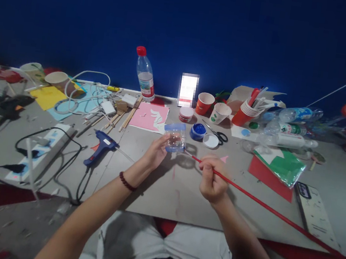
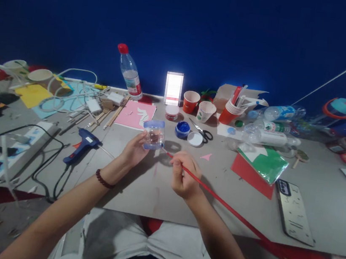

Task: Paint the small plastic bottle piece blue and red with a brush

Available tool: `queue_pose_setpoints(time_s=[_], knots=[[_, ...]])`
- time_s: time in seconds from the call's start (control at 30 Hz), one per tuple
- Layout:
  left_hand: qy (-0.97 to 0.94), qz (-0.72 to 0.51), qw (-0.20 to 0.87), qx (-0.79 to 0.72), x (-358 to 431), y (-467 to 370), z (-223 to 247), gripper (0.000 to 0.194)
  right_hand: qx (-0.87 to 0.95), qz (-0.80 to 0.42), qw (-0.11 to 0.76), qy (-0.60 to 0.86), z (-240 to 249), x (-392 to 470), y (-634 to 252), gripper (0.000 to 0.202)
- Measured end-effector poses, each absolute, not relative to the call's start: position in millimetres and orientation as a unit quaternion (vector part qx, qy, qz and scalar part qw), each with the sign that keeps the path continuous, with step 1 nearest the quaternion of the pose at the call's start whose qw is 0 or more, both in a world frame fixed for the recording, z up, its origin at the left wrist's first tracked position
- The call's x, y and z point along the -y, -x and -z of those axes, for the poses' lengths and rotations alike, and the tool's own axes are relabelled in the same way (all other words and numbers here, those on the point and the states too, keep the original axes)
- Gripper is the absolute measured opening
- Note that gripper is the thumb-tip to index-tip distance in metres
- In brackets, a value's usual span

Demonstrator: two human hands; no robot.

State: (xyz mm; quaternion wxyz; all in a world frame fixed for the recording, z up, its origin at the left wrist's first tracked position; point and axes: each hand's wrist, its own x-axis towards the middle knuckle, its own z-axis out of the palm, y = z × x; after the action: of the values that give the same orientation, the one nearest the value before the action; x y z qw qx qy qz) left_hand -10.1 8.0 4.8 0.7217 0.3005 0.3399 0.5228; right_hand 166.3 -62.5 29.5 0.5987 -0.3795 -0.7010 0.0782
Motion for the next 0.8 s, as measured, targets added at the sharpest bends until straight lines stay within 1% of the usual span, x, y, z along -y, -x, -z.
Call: queue_pose_setpoints(time_s=[0.13, 0.3, 0.47, 0.63, 0.8], knots=[[-0.320, -0.533, 0.702, -0.348, -7.3, 7.9, -3.7, 0.037, 0.710, -0.077, 0.596, 0.367, -34.6, 64.3, -163.8, 0.021], [-0.317, -0.536, 0.698, -0.354, -7.0, 6.5, -3.6, 0.038, 0.726, -0.107, 0.579, 0.355, -34.9, 65.5, -162.0, 0.023], [-0.310, -0.535, 0.699, -0.359, -6.6, 6.4, -4.9, 0.037, 0.719, -0.129, 0.586, 0.352, -34.6, 64.4, -160.5, 0.021], [-0.308, -0.526, 0.712, -0.349, -6.7, 8.7, -5.3, 0.038, 0.698, -0.129, 0.598, 0.372, -37.1, 62.4, -161.6, 0.024], [-0.301, -0.526, 0.718, -0.342, -8.4, 10.7, -2.1, 0.036, 0.650, -0.153, 0.608, 0.429, -31.1, 59.9, -168.4, 0.026]])
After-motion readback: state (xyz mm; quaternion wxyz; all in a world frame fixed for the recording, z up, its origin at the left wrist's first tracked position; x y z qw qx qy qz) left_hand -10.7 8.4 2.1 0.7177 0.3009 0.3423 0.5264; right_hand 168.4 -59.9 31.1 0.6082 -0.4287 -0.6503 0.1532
